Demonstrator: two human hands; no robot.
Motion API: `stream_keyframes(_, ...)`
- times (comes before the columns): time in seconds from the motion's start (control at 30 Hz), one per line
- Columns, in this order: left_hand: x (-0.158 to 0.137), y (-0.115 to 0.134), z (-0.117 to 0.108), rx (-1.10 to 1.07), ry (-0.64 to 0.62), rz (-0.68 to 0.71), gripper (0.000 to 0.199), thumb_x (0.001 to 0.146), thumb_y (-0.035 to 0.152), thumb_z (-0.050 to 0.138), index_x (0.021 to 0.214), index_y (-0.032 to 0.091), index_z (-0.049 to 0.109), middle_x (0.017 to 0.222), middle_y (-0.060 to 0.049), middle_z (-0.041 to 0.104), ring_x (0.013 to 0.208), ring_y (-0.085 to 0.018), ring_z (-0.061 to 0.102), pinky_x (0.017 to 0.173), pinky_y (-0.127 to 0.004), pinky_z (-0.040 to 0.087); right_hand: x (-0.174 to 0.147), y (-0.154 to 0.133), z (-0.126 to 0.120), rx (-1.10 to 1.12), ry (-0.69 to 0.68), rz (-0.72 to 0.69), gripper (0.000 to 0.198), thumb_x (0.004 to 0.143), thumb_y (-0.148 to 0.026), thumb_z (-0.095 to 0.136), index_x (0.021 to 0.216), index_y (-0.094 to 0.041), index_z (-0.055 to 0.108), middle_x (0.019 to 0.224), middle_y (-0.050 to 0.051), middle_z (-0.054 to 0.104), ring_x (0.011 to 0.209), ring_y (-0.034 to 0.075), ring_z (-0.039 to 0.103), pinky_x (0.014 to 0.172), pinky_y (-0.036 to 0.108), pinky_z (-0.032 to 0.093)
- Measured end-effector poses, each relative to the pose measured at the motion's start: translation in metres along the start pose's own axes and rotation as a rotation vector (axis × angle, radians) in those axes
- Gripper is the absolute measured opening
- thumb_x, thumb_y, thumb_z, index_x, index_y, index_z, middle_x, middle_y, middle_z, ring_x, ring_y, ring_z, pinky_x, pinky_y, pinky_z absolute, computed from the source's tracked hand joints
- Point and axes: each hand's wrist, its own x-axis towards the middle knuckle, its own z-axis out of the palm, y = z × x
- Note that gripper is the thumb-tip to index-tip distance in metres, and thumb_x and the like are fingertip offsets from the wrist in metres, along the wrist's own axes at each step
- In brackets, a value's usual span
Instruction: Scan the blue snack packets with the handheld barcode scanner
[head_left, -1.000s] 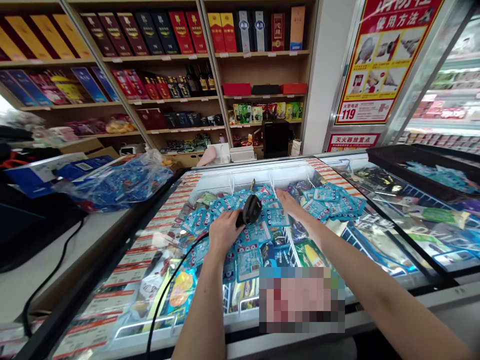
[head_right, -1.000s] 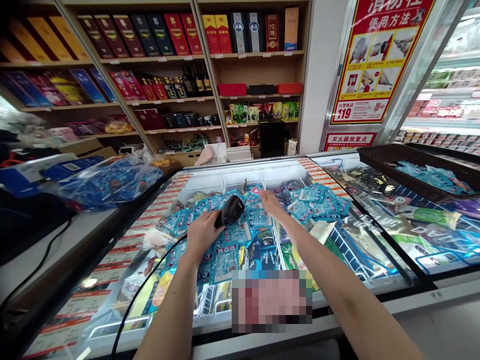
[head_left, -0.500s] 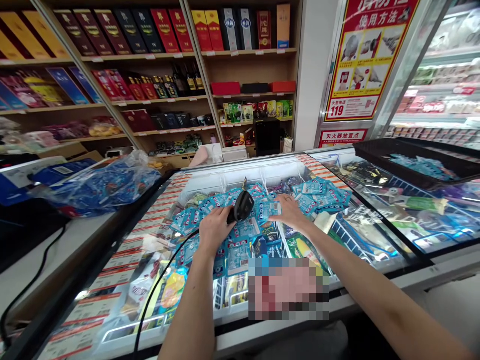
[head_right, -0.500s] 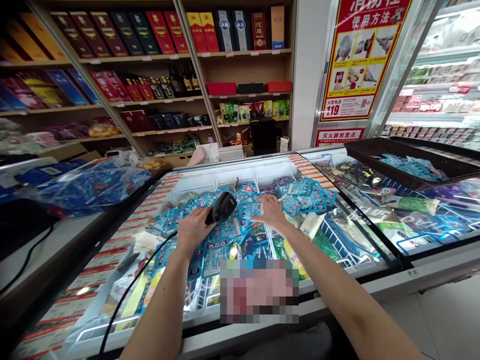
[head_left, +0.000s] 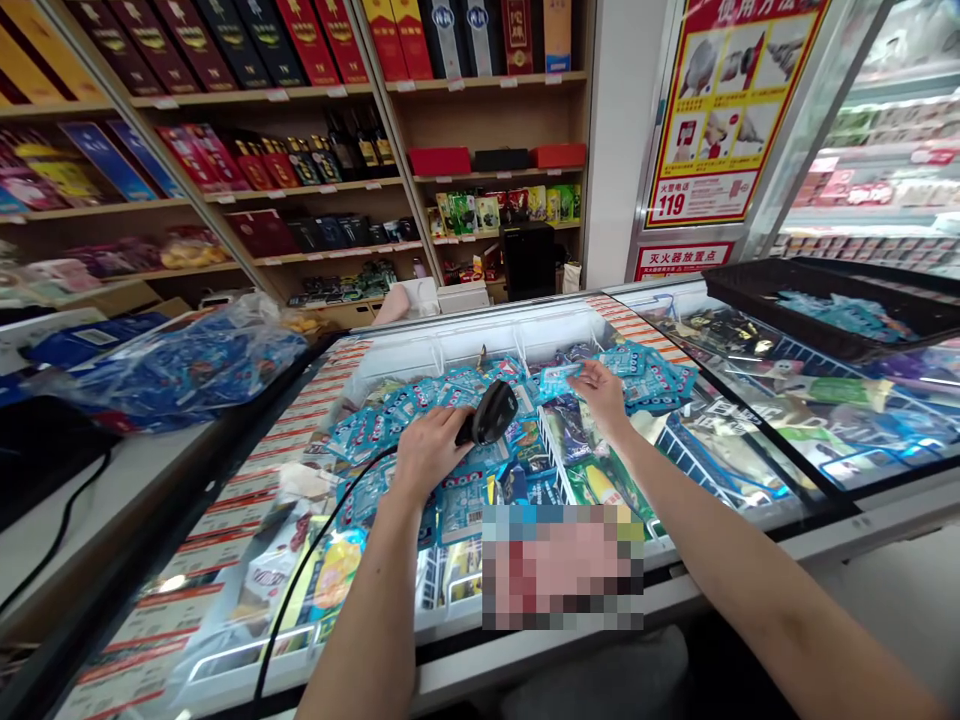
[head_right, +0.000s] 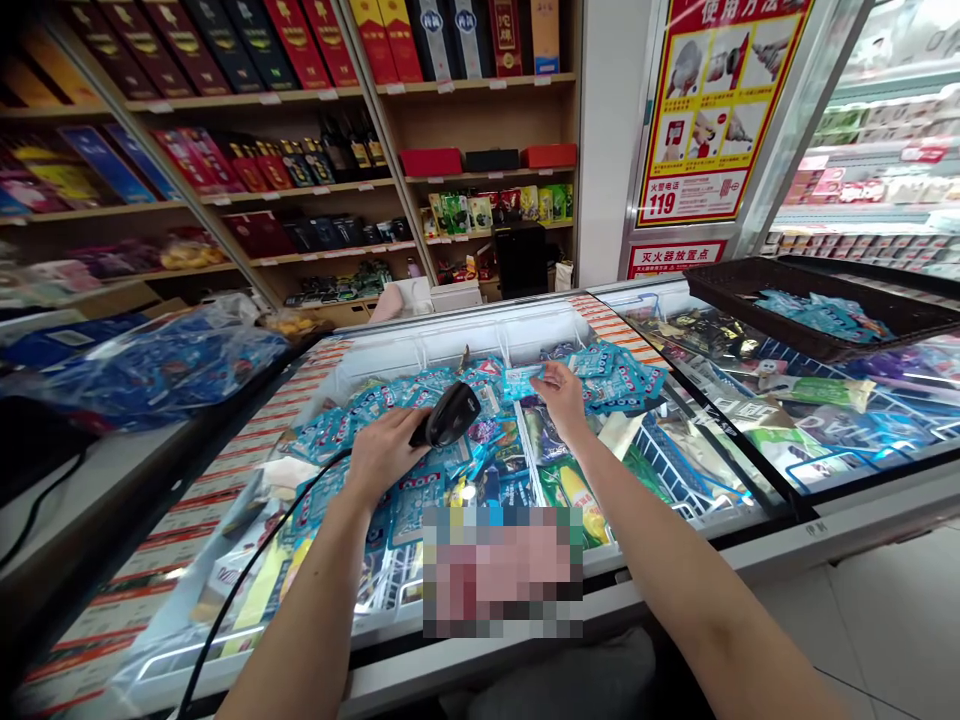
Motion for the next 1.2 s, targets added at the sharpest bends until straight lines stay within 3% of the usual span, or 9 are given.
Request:
stream_keyframes(0.1, 0.001, 0.003, 0.000, -0.002, -0.002, 0.016, 0.035, 0.083, 0.035, 0.055, 0.115, 0.021, 0.058, 0.102, -0.008, 0.067, 0.098, -0.025, 0.061, 0.079, -0.034, 0.047, 0.000, -0.003, -0.003, -0.009, -0.030, -0.014, 0.036, 0.078, -0.047, 0.056, 0.100, -0.019, 0.058, 0.091, 0.006, 0.068, 0.083, 0.019, 0.065, 0.073, 0.031, 0.052)
stream_keyframes(0.27, 0.003, 0.007, 0.001, -0.022, -0.041, 0.043, 0.035, 0.084, 0.033, 0.053, 0.116, 0.021, 0.057, 0.103, -0.007, 0.068, 0.100, -0.024, 0.061, 0.079, -0.033, 0.046, -0.008, -0.011, -0.003, -0.293, -0.035, -0.118, 0.041, 0.086, -0.044, 0.049, 0.119, -0.021, 0.048, 0.094, 0.005, 0.065, 0.081, 0.017, 0.062, 0.073, 0.030, 0.050)
stream_keyframes(0.4, 0.004, 0.007, 0.003, -0.030, -0.040, 0.077, 0.035, 0.086, 0.036, 0.051, 0.116, 0.021, 0.057, 0.103, -0.006, 0.069, 0.099, -0.024, 0.061, 0.080, -0.034, 0.046, -0.012, -0.013, -0.003, -0.499, -0.134, -0.249, 0.024, 0.092, -0.033, 0.035, 0.100, -0.022, 0.054, 0.100, 0.008, 0.062, 0.097, 0.020, 0.059, 0.087, 0.032, 0.047)
stream_keyframes(0.5, 0.005, 0.007, 0.004, -0.028, -0.020, 0.089, 0.035, 0.086, 0.039, 0.051, 0.116, 0.020, 0.057, 0.101, -0.006, 0.069, 0.098, -0.024, 0.061, 0.079, -0.034, 0.046, -0.013, -0.011, -0.002, -0.571, -0.182, -0.263, 0.026, 0.091, -0.036, 0.040, 0.108, -0.021, 0.052, 0.112, 0.010, 0.057, 0.111, 0.023, 0.053, 0.095, 0.035, 0.043)
stream_keyframes(0.67, 0.005, 0.009, 0.003, -0.032, -0.017, 0.091, 0.036, 0.085, 0.037, 0.053, 0.115, 0.019, 0.058, 0.099, -0.007, 0.069, 0.097, -0.025, 0.061, 0.078, -0.034, 0.046, -0.016, -0.009, -0.001, -0.494, -0.250, -0.242, 0.052, 0.081, -0.038, 0.055, 0.127, -0.021, 0.038, 0.128, 0.011, 0.050, 0.120, 0.023, 0.049, 0.099, 0.035, 0.041)
stream_keyframes(0.77, 0.005, 0.011, 0.002, -0.042, -0.029, 0.088, 0.035, 0.085, 0.037, 0.052, 0.115, 0.020, 0.058, 0.100, -0.007, 0.069, 0.098, -0.024, 0.062, 0.078, -0.033, 0.046, -0.016, -0.009, -0.002, -0.414, -0.194, -0.184, 0.059, 0.080, -0.035, 0.056, 0.133, -0.020, 0.033, 0.128, 0.011, 0.054, 0.119, 0.022, 0.052, 0.097, 0.034, 0.043)
stream_keyframes(0.87, 0.005, 0.013, 0.002, -0.058, -0.038, 0.094, 0.035, 0.086, 0.038, 0.051, 0.116, 0.020, 0.058, 0.103, -0.006, 0.069, 0.099, -0.023, 0.062, 0.076, -0.033, 0.046, -0.013, -0.008, -0.004, -0.391, -0.138, -0.143, 0.052, 0.080, -0.034, 0.056, 0.127, -0.020, 0.042, 0.120, 0.009, 0.061, 0.113, 0.023, 0.057, 0.092, 0.034, 0.046)
stream_keyframes(1.0, 0.005, 0.016, 0.001, -0.060, -0.048, 0.117, 0.035, 0.086, 0.037, 0.051, 0.116, 0.020, 0.058, 0.103, -0.006, 0.069, 0.098, -0.022, 0.062, 0.075, -0.032, 0.047, -0.009, -0.003, -0.007, -0.409, -0.170, -0.207, 0.040, 0.083, -0.034, 0.052, 0.120, -0.021, 0.056, 0.120, 0.007, 0.062, 0.102, 0.022, 0.059, 0.076, 0.031, 0.048)
stream_keyframes(1.2, 0.005, 0.019, 0.000, -0.072, -0.048, 0.144, 0.033, 0.086, 0.037, 0.051, 0.115, 0.021, 0.057, 0.102, -0.006, 0.068, 0.097, -0.022, 0.062, 0.074, -0.031, 0.047, -0.008, -0.002, -0.010, -0.324, -0.186, -0.197, 0.040, 0.084, -0.037, 0.052, 0.121, -0.024, 0.060, 0.117, 0.006, 0.062, 0.092, 0.021, 0.058, 0.065, 0.029, 0.045)
